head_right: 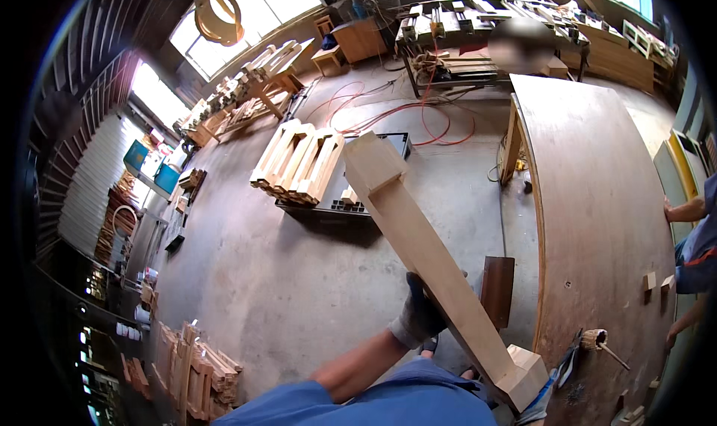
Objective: The person uses a power drill to fasten small wooden blocks to a larger wooden frame. They then move to a rack to hammer wooden pieces into place on a chair frame. Finally, they return to the workbench to apply glue to small wooden blocks.
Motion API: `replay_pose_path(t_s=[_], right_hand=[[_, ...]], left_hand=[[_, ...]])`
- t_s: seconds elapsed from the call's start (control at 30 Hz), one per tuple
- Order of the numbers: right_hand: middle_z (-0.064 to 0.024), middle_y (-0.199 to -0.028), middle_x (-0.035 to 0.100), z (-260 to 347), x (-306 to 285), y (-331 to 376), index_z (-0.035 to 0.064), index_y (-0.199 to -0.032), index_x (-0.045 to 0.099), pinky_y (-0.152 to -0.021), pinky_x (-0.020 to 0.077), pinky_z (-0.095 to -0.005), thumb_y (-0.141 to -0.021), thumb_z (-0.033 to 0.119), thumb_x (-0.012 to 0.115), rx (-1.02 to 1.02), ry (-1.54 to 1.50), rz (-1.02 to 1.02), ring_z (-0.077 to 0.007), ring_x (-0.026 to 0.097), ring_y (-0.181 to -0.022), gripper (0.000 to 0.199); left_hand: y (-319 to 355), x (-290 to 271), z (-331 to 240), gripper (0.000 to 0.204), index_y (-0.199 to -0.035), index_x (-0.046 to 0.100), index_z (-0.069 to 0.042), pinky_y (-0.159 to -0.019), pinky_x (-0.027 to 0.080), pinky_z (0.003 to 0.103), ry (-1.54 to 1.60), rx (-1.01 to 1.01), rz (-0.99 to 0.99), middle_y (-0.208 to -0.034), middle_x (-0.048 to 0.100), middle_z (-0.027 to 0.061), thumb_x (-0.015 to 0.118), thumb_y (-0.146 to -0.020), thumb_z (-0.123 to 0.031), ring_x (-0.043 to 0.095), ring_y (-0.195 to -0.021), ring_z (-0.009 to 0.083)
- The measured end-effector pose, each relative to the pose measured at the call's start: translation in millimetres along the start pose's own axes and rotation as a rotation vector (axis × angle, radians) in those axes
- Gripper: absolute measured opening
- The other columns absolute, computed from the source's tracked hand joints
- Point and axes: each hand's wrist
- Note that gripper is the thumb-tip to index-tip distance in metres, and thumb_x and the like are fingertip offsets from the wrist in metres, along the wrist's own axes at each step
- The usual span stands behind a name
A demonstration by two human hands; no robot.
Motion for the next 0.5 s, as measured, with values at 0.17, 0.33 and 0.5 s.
replay_pose_path(t_s=[0.17,0.33,0.5], right_hand=[[-0.0167,-0.143,0.058,12,14,-13,0.0063,-0.148,0.048,-0.105,0.0507,-0.0488,-0.101,0.051,0.041,0.023,0.063,0.009,-0.0345,0.06,-0.127,0.066],[-0.0161,-0.141,0.059,20,23,-26,0.0059,-0.147,0.05,-0.104,0.0509,-0.0474,-0.1,0.049,0.045,0.055,0.152,0.029,-0.0334,0.06,-0.126,0.064],[-0.0154,-0.139,0.061,25,38,-38,0.0055,-0.145,0.052,-0.104,0.0511,-0.0461,-0.098,0.047,0.049,0.064,0.192,0.034,-0.0324,0.061,-0.125,0.062]], left_hand=[[16,-19,0,0.095,-0.15,0.044,-0.009,-0.116,0.039,0.045,0.037,0.061,0.207,-0.144,0.056,0.0074,0.055,-0.086,-0.079,0.053,-0.133,0.0253],[24,-12,-16,0.102,-0.143,0.049,-0.01,-0.113,0.043,0.05,0.025,0.152,-0.043,-0.134,0.061,0.0105,0.057,-0.075,-0.087,0.057,-0.128,0.03],[32,-9,-12,0.099,-0.145,0.047,-0.012,-0.111,0.045,0.05,-0.062,0.261,-0.053,-0.135,0.06,0.0097,0.054,-0.079,-0.086,0.057,-0.126,0.0298]])
Point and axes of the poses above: each hand's wrist, its own y-axis away from the middle knuckle, its own x-axis out of the palm, z = x × y
